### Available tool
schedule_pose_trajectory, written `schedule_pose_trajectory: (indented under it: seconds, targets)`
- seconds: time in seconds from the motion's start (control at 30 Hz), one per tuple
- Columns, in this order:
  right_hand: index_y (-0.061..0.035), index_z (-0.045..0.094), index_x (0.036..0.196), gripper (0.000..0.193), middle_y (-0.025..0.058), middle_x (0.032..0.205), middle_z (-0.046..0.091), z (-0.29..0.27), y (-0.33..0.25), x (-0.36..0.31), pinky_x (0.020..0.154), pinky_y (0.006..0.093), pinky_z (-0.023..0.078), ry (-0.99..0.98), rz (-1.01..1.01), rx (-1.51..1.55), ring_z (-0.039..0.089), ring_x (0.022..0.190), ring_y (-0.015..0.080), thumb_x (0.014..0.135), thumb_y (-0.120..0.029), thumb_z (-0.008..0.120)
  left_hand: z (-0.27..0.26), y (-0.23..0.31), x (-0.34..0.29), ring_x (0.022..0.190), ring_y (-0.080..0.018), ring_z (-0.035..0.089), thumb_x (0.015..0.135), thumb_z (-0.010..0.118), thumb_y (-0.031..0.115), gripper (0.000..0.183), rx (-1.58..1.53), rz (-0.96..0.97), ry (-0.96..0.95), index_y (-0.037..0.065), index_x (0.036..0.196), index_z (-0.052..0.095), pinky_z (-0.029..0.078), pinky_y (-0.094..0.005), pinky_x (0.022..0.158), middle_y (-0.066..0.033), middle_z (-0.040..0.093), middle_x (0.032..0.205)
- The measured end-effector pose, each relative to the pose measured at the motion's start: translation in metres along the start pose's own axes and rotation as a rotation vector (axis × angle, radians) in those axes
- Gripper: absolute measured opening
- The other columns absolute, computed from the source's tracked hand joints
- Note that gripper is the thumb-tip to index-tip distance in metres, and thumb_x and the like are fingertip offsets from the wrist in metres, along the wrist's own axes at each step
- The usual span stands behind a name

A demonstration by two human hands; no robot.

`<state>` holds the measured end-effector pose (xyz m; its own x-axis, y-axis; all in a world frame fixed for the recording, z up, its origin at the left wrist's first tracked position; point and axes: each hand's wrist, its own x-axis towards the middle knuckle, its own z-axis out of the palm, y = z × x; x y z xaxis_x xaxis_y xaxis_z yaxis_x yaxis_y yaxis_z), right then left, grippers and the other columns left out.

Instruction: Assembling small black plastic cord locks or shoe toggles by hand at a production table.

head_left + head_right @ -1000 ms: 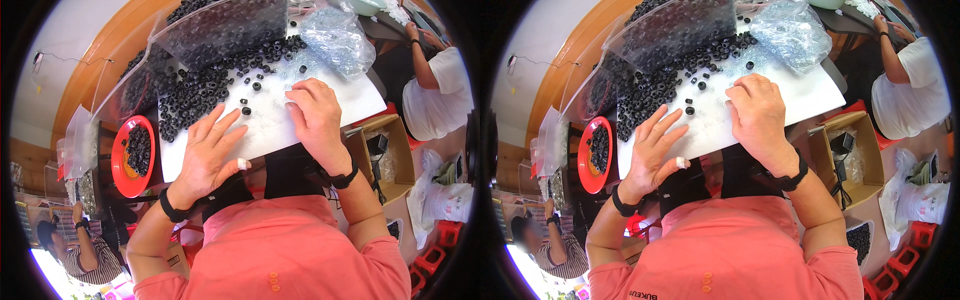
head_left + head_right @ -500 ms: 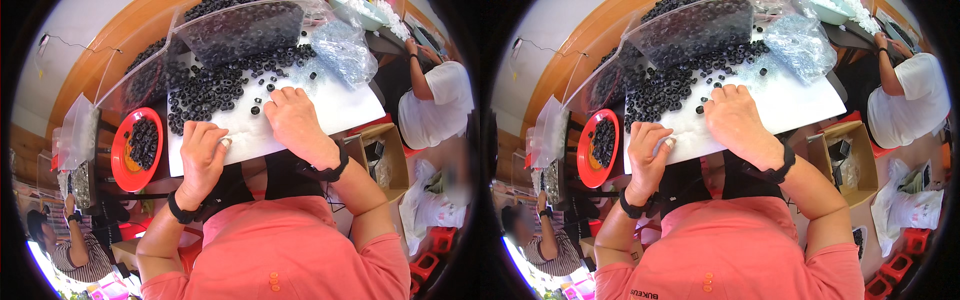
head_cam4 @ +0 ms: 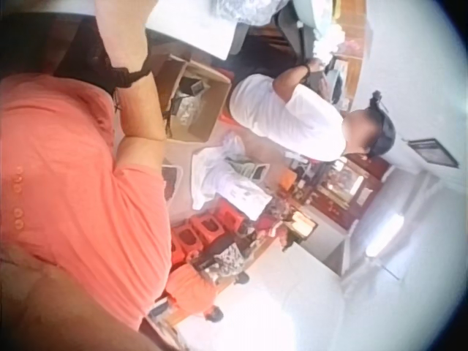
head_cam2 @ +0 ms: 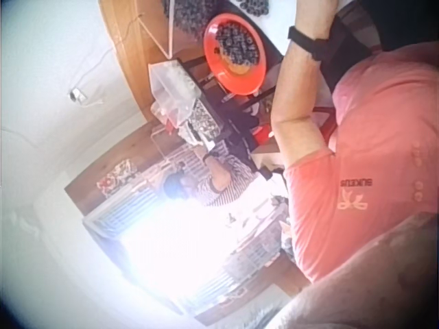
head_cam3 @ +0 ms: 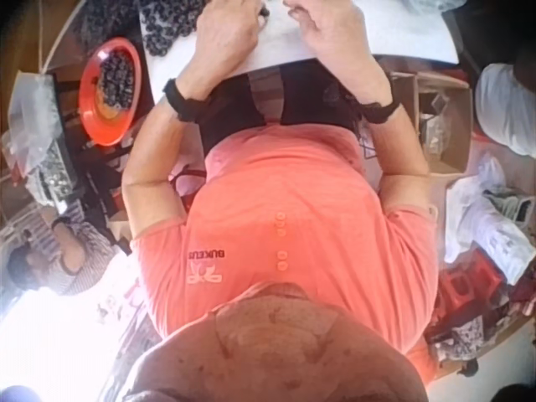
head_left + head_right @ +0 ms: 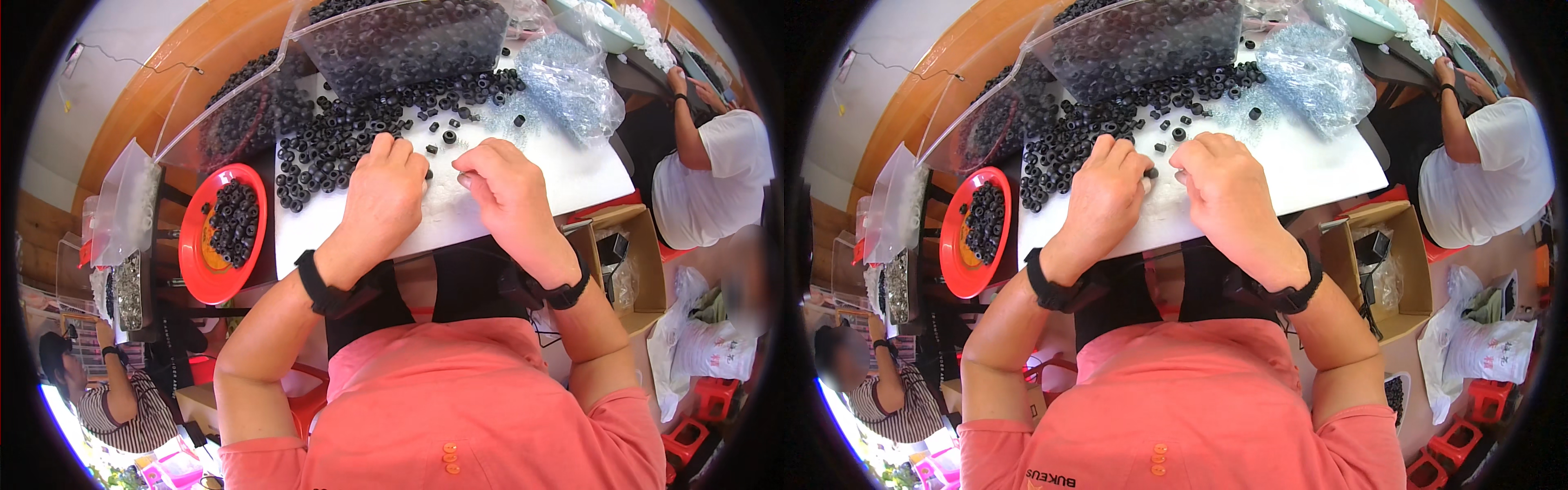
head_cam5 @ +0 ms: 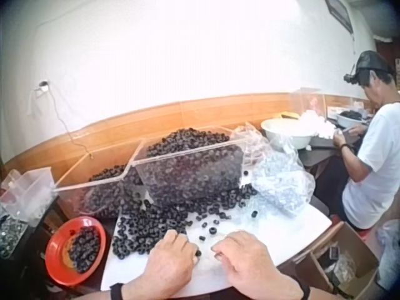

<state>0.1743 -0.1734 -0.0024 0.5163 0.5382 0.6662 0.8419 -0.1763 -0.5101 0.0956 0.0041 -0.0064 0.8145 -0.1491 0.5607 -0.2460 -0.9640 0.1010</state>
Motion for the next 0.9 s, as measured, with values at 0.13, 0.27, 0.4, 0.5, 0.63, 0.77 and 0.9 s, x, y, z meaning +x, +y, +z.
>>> schedule_pose_trajectory:
  seconds: [0.13,0.27,0.4,0.5,0.63,0.77,0.9]
  targets:
    - [-0.0012,0.064,0.091,0.017,0.0108,0.087,0.066,-0.001,-0.005,-0.006,0.069,0.0358,0.052,-0.003,0.140,0.305,0.066,0.080,0.0287,0.079,0.011,0.062,-0.007,0.016,-0.006,0.086,-0.0313,0.053,0.071,0.066,-0.004,0.023,-0.088,-0.007,-0.007,0.002,0.093,0.063,0.048,-0.0422,0.067,-0.0106,0.055,0.088]
    - [0.0010,0.064,0.094,0.014,0.0116,0.087,0.068,0.010,-0.007,-0.011,0.068,0.0313,0.052,-0.010,0.214,0.439,0.068,0.077,0.0223,0.082,0.010,0.063,0.008,0.018,-0.007,0.084,-0.0303,0.053,0.068,0.066,0.001,0.014,-0.076,-0.041,0.077,0.002,0.081,0.061,0.049,-0.0421,0.062,-0.0102,0.053,0.083]
    - [0.0005,0.065,0.094,0.014,0.0111,0.086,0.068,0.013,-0.008,-0.009,0.067,0.0297,0.051,-0.002,0.201,0.439,0.067,0.075,0.0191,0.083,0.009,0.063,-0.003,0.024,-0.014,0.077,-0.0254,0.057,0.070,0.068,-0.001,0.016,-0.384,-0.253,0.098,0.002,0.085,0.065,0.049,-0.0363,0.063,-0.0104,0.060,0.082]
    - [0.0001,0.065,0.095,0.013,0.0102,0.084,0.067,0.016,-0.005,-0.013,0.067,0.0285,0.050,-0.024,0.266,0.477,0.065,0.073,0.0177,0.084,0.008,0.064,-0.014,0.031,-0.014,0.072,-0.0179,0.058,0.075,0.070,-0.001,0.016,-0.759,-0.510,0.069,0.001,0.091,0.069,0.048,-0.0302,0.065,-0.0080,0.064,0.082]
    - [-0.0004,0.066,0.095,0.013,0.0086,0.084,0.066,0.019,-0.008,-0.014,0.066,0.0279,0.049,-0.016,0.268,0.522,0.063,0.071,0.0164,0.084,0.007,0.065,-0.019,0.023,-0.022,0.075,-0.0101,0.056,0.080,0.072,0.001,0.019,-0.935,-0.608,0.043,0.000,0.100,0.072,0.047,-0.0255,0.069,-0.0033,0.064,0.083]
    - [-0.0004,0.066,0.094,0.014,0.0070,0.082,0.063,0.018,-0.012,-0.010,0.065,0.0279,0.048,0.012,0.160,0.539,0.061,0.072,0.0156,0.083,0.008,0.066,-0.020,0.024,-0.026,0.076,-0.0109,0.057,0.079,0.072,0.000,0.021,-0.871,-0.569,0.034,0.000,0.101,0.071,0.047,-0.0257,0.069,-0.0039,0.064,0.083]
    - [0.0005,0.066,0.092,0.014,0.0075,0.080,0.061,0.019,-0.011,-0.008,0.065,0.0280,0.048,-0.021,0.111,0.509,0.061,0.073,0.0172,0.082,0.010,0.067,-0.029,0.029,-0.025,0.074,-0.0091,0.055,0.083,0.071,0.000,0.021,-1.029,-0.659,-0.032,0.000,0.104,0.072,0.047,-0.0255,0.067,-0.0029,0.066,0.087]
